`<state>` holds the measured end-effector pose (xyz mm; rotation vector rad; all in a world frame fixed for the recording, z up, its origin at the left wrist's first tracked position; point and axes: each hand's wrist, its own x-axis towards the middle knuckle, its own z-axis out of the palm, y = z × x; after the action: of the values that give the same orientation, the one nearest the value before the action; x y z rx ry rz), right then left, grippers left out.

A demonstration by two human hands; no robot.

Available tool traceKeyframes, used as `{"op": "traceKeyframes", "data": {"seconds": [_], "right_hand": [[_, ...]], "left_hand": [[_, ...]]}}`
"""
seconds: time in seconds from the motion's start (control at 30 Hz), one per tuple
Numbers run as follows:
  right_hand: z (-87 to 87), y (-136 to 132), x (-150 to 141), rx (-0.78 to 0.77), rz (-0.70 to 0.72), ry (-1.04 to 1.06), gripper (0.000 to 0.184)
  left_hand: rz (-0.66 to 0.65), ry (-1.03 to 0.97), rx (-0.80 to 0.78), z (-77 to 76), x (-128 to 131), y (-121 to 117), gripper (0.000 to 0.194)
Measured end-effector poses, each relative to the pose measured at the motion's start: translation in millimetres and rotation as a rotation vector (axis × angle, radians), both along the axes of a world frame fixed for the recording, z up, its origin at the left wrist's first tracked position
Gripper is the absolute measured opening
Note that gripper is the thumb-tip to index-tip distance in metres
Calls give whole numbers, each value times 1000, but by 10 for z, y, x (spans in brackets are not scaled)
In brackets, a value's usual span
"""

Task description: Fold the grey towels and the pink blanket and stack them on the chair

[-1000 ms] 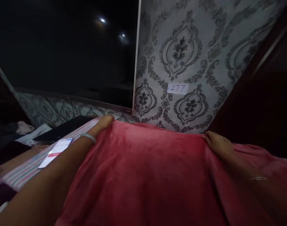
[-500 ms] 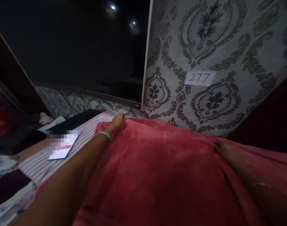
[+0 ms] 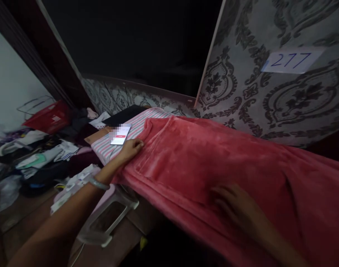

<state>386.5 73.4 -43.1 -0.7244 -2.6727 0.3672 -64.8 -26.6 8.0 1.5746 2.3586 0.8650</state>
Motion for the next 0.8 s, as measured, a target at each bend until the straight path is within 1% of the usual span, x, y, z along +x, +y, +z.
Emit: {"op": "traceKeyframes", "data": {"seconds": [0.03,0.07,0.13,0.2,0.27,0.4,0.47,0.53,0.6,0.7,0.77,0.8], "right_hand": [[-64,-212,-68,20,7,5,34],[-117,-370,-127,47,1,17,35],[-188,-540,-222,104,-26,52,36],[-215,-580,-277,139,-58,85,35],[-223,-571,-286,187,-104,85,34],[-264,-517,-149,347,-292,-24,37],[-285,-469,-29,375,-353,-50,41],[-273,-426,80,365,-367,-21,43],[-217,-424,140,344,-363,49,42],[-117,-521,115,324,-321,144,41],[-110,-612,62,318,-272,146,42],[-134,-648,39,317,-253,133,43]], "left_hand": [[21,-6,-5,-57,52,-158,23],[38,-11,-4,-110,108,-289,25],[56,-10,-12,-191,228,-464,27],[63,17,-46,-230,348,-541,28],[69,59,-108,-234,448,-548,30],[133,100,-182,-230,544,-470,31],[146,94,-176,-243,539,-426,24],[136,77,-158,-251,502,-401,18],[138,61,-129,-238,436,-403,18],[163,50,-82,-199,306,-459,22],[177,46,-72,-189,229,-511,22],[178,42,-77,-194,200,-533,21]]}}
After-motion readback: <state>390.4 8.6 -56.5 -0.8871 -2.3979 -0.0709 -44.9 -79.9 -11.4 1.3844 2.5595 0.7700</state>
